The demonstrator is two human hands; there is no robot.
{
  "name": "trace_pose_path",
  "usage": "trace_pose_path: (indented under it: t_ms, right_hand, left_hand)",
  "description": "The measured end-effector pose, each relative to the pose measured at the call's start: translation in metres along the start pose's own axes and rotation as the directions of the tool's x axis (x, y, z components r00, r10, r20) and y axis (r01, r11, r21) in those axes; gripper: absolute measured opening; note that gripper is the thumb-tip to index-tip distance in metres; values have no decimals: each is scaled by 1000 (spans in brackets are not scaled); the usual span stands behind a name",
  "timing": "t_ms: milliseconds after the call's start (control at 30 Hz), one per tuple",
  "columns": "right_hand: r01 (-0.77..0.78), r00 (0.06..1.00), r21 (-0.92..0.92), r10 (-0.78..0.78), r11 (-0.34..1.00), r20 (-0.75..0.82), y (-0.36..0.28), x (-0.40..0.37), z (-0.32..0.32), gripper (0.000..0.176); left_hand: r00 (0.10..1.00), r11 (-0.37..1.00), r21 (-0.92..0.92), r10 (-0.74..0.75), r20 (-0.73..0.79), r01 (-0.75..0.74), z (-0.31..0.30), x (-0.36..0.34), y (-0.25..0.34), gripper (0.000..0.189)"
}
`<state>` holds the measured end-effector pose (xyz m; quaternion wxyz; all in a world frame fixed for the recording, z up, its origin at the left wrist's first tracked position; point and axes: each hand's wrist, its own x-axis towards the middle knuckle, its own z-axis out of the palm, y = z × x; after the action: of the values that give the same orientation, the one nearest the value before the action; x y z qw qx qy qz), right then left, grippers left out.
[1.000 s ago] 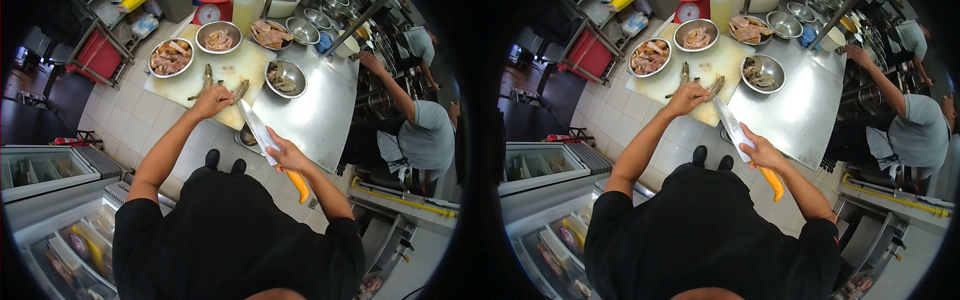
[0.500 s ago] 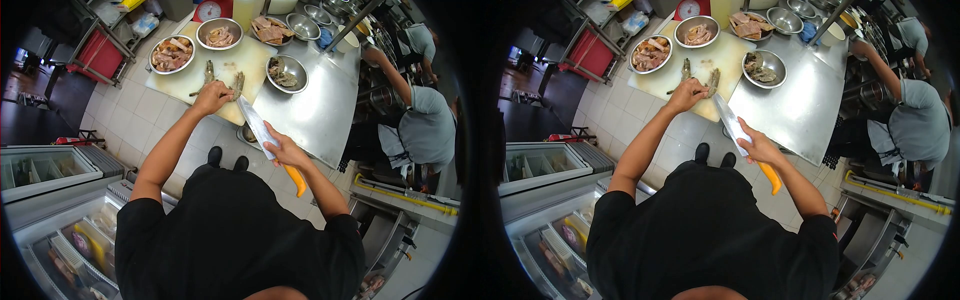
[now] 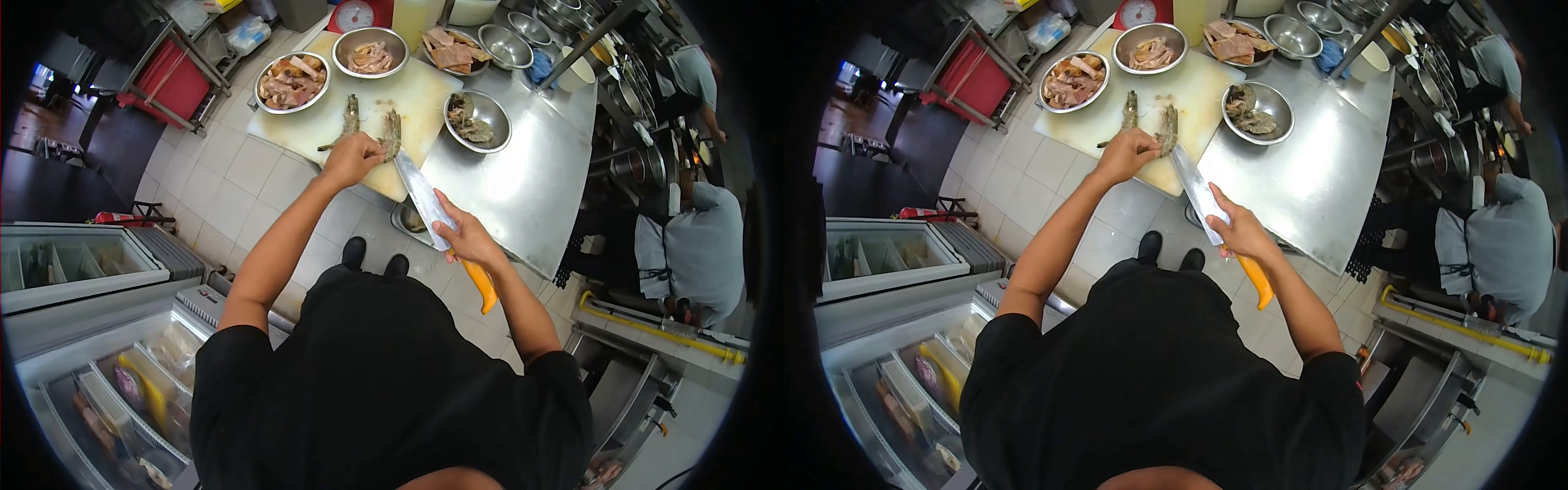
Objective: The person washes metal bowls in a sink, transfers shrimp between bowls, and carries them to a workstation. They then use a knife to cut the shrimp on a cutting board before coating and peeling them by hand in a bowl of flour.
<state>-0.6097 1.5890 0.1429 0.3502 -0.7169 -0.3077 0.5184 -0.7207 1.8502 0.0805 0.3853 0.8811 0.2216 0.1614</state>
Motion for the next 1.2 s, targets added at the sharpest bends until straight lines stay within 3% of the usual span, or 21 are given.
trace_pose_path:
  t_ms: [67, 133, 267, 433, 533, 667, 733, 833, 933, 1100, 1200]
  right_hand:
    - [-28, 1000, -30, 28, 999, -3, -4, -4, 0, 63]
    - [-29, 1000, -88, 29, 996, -1, -3, -8, -1, 63]
    - [-94, 993, -42, 97, 995, 65, -1, -18, -8, 63]
    - [-45, 999, -34, 45, 998, 11, -4, -7, 4, 65]
    - [-28, 999, -21, 29, 999, 43, -2, -9, 0, 65]
    - [-53, 997, 53, 51, 997, 49, -2, -3, 15, 64]
    - [-13, 1000, 20, 14, 1000, -24, 0, 4, 27, 65]
    - [-6, 1000, -5, 6, 1000, -27, -4, 2, 23, 64]
    - [4, 1000, -20, -4, 1000, -13, -5, -7, 16, 63]
    - [-26, 998, -19, 27, 999, 49, 6, -8, 10, 65]
    - [-23, 997, 79, 17, 997, 72, 5, -1, 21, 65]
  left_hand:
    - [996, 996, 28, 86, 30, -87, -2, -2, 0, 15]
    - [987, 972, 176, 161, -3, -158, -3, -3, 2, 15]
    - [993, 981, 153, 117, 26, -120, -4, -2, 3, 14]
    - [986, 985, 61, 164, 6, -164, 0, -2, -3, 14]
    - [986, 979, 116, 168, -6, -166, 1, -2, -3, 14]
    - [995, 986, 146, 88, -39, -81, 7, -7, 8, 14]
    - [992, 995, 90, -20, -122, 31, 14, -13, 9, 15]
    - [997, 998, -56, -44, -61, 40, 4, -15, 3, 16]
    - [999, 999, 48, -12, -37, 13, 4, -14, 4, 16]
    - [998, 999, 36, 12, -57, -10, 6, -16, 1, 15]
    - [998, 1000, 14, 4, -68, -3, 9, -14, 0, 14]
